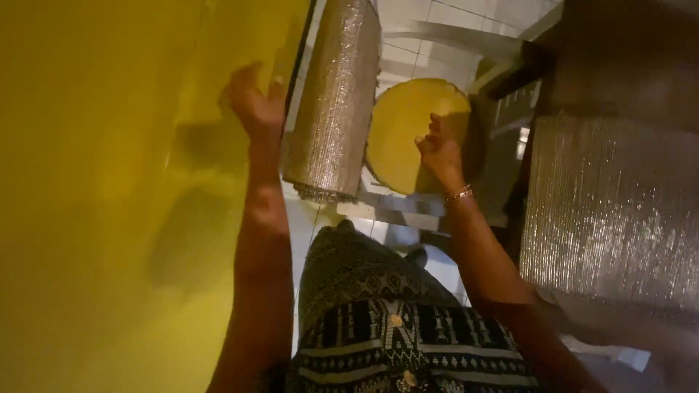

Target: The person repeatedly picks up woven table mats from a wooden table, folds them in half, and places them on a stack. The mats include striped and silver sequined varieties. The person handles the mats one at a time throughout the clip.

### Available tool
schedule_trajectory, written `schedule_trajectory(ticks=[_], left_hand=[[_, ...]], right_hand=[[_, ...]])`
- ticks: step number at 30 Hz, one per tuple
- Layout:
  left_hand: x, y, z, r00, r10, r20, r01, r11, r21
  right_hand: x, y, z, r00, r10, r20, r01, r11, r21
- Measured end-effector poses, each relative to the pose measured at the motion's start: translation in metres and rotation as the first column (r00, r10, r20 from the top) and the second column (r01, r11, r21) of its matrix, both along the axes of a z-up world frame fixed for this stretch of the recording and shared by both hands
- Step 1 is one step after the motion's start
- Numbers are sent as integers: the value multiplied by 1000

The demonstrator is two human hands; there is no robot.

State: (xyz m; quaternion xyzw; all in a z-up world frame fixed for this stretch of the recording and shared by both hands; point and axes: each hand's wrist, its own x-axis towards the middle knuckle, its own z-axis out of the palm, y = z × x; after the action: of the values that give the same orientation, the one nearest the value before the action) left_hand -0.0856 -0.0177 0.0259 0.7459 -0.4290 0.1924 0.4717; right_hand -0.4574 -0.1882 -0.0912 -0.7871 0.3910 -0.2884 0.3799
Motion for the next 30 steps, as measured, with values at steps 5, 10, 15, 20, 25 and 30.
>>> schedule_trajectory(ticks=[5,10,15,20,25,30], left_hand=[[-98,-28,39,970,-180,-161,188,982,34],[-194,-43,63,950,-263,-171,299,924,239],[-287,-65,35,582,-554,-596,613,780,-126],[-364,-86,-8,451,-540,-710,694,713,-102],[-416,-109,-67,253,-483,-838,779,616,-120],[-450,-126,-7,511,-40,-859,769,469,435]], right_hand=[[-19,23,70,991,-50,-122,47,999,-26],[-52,38,135,998,-54,-41,47,985,-163],[-113,34,141,984,-131,-122,111,980,-162],[-182,38,158,985,-146,-95,124,972,-202],[-260,46,213,956,-273,-103,253,952,-174],[-362,11,167,914,-397,-83,359,888,-287]])
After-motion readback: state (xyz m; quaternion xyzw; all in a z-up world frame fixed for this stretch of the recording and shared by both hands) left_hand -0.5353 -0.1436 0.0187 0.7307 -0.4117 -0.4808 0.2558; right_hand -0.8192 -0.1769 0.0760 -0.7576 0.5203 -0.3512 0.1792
